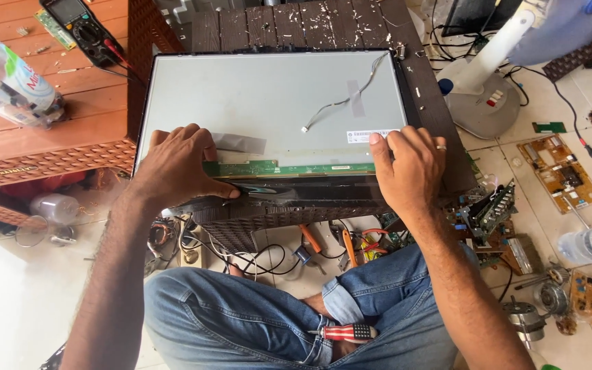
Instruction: Removing the back cover of a monitor and inspecting the internal components
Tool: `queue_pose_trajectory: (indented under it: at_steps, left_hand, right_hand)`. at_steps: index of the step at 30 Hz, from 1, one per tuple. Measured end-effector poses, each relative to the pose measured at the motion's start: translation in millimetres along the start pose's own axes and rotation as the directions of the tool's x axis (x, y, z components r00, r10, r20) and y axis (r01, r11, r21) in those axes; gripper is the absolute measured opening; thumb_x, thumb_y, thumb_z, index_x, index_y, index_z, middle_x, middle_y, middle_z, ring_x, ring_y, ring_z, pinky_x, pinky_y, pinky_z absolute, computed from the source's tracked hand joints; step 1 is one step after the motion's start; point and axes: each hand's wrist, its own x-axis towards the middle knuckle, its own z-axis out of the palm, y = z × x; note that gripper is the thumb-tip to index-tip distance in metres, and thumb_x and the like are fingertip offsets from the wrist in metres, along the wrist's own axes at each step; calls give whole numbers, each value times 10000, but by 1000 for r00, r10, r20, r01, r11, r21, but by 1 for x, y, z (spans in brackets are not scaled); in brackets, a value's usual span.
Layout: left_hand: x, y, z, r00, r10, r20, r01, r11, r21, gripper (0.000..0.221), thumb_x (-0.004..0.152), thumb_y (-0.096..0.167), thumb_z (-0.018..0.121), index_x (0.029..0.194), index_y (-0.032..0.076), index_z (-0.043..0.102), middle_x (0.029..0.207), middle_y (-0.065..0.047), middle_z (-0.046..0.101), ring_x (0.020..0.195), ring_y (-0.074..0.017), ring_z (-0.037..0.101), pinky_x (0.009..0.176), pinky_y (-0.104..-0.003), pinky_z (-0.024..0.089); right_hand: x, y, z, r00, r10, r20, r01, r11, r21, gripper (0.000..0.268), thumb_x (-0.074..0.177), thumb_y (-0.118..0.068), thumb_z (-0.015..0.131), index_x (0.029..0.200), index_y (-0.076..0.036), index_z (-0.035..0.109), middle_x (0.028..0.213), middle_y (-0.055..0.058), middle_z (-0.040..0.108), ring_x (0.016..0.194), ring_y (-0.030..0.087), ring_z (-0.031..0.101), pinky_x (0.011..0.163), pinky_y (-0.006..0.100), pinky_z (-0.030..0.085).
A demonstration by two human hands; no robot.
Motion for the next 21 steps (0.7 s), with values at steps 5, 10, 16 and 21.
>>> queue_pose_trajectory:
  at_steps: [5, 10, 16, 21]
  left_hand:
    - [-22, 3, 0, 992, 46, -117, -54, 996, -69, 802, 517, 555, 1005, 1133, 143, 698, 1080, -100, 681, 1067, -293, 631, 1029, -471, 412]
    - [-58, 7, 25, 964, 114, -241, -144, 983, -111, 856, 645, 670, 860, 1323, 197, 639, 1319, -79, 599, 1243, -299, 545, 1144, -546, 341]
    - [-74, 19, 62, 882, 158, -445, -195, 980, -39, 903, 840, 752, 481, 1500, 137, 513, 1600, -149, 439, 1534, -334, 322, 1293, -588, 93]
    - [-66, 22, 85, 838, 130, -530, -185, 981, -52, 851, 916, 707, 443, 1514, 103, 494, 1613, -175, 445, 1554, -365, 327, 1320, -591, 34]
  right_hand:
    - [-5, 6, 1, 999, -10, -50, 19, 982, 189, 473, 1147, -350, 546, 739, -111, 551, 749, 68, 497, 787, 337, 587, 785, 441, 382]
    - [-13, -11, -22, 994, -45, -102, 78, 937, 341, 382, 1096, -259, 590, 751, -102, 636, 825, 54, 595, 857, 296, 603, 834, 419, 397]
    - [-37, -27, -42, 994, -24, -107, 61, 932, 357, 133, 934, -89, 662, 945, -1, 760, 1099, 104, 707, 1063, 264, 611, 970, 401, 465]
    - [-54, -15, -28, 986, 17, -168, 44, 936, 349, 173, 935, -115, 645, 1005, -19, 771, 1179, 128, 718, 1152, 271, 621, 1068, 424, 462]
